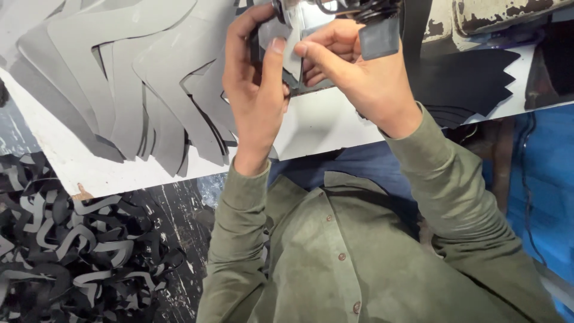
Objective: Assembling and stacking shoe upper components using an industrial machine.
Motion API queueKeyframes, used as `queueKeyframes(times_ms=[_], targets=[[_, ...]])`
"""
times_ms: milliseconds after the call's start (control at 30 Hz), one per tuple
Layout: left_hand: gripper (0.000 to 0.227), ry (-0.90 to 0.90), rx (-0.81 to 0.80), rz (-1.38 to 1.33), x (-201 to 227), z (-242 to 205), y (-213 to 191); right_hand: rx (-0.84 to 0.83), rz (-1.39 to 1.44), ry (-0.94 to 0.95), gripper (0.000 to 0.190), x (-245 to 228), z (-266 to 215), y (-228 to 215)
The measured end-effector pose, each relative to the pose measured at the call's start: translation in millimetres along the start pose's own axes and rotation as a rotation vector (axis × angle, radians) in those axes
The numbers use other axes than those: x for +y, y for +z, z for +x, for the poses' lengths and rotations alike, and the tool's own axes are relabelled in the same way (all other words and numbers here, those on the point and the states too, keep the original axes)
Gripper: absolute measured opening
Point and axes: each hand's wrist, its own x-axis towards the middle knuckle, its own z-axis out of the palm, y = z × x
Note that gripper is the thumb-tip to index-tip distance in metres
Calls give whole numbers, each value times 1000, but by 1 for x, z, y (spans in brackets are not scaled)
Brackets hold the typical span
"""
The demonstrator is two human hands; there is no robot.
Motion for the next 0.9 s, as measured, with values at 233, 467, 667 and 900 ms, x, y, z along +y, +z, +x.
queueKeyframes(times_ms=[233, 467, 667, 900], targets=[[17, 176, 117, 74, -13, 24, 21, 48, -15, 24, 16, -16, 2, 7], [21, 117, 213, -15, -19, 53, 26, 130, -242, -119, 13, -12, -28, -7], [42, 50, 201, 24, -66, 65, -9, 354, -884, -258, 17, 35, -78, -78], [53, -48, -378, 567, -212, 135, -96, 403, -1294, -279, 34, 100, -103, -114]])
